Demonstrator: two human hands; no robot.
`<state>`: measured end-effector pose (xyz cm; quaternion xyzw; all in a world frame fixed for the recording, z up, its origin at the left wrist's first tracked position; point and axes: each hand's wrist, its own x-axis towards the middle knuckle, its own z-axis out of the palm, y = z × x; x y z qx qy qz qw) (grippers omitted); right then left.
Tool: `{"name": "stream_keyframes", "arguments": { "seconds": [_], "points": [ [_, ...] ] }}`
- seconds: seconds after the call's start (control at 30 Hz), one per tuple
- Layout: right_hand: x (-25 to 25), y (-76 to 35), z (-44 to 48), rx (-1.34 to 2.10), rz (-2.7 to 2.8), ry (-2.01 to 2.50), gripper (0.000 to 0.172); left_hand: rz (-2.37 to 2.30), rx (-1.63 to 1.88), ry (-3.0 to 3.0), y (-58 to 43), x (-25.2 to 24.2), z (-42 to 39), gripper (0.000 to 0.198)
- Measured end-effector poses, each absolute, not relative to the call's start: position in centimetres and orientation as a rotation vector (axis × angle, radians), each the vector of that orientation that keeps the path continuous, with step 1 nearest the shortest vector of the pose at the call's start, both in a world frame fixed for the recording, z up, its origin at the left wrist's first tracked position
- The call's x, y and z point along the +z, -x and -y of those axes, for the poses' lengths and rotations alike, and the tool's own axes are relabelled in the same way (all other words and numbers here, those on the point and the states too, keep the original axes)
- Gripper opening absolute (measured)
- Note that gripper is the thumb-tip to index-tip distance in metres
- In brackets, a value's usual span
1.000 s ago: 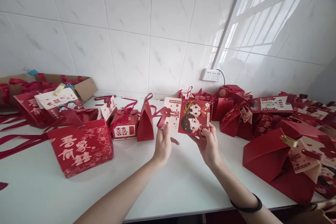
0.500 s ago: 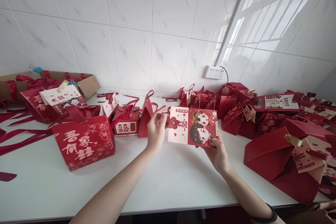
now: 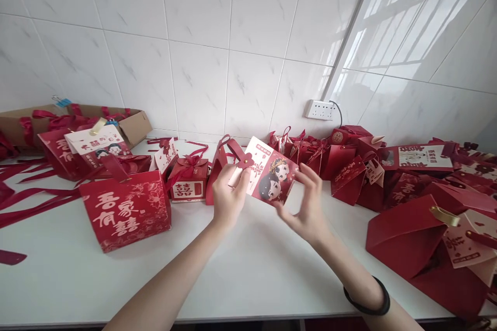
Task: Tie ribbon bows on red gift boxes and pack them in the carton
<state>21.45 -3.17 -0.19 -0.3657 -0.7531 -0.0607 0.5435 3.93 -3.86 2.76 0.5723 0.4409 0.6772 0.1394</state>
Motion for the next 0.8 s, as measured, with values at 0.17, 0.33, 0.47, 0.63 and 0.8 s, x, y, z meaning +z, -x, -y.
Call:
{"name": "stream_keyframes", "arguments": {
  "seconds": [0.17,0.33,0.47,0.63,0.8],
  "points": [
    [1.2,-18.5,1.2,-0.042,2.042,0.807,0.073,-1.152,1.865,-1.946,-4.2,2.1,4.1,0.020],
    [-0.8,-19.6,-0.4,0.492,1.689,0.921,0.019,-1.000,1.537,-2.130,-4.5,0.0,3.1,0.033],
    [-0.6,-21.8,-0.3,0.765,1.387,0.908,0.012,-1.113,1.788,-2.014,-4.8,-0.4,2.5,0.035],
    [0.9,-22.2,0.9,1.122,1.436,0.809,0.020,-0.886,1.512,-1.461,-4.1,0.9,2.1,0.045],
    [0.4,-22.3,1.3,1.259,1.587,0.720,0.022,-0.805,1.351,-1.218,-3.3,1.9,1.9,0.025]
  ]
}}
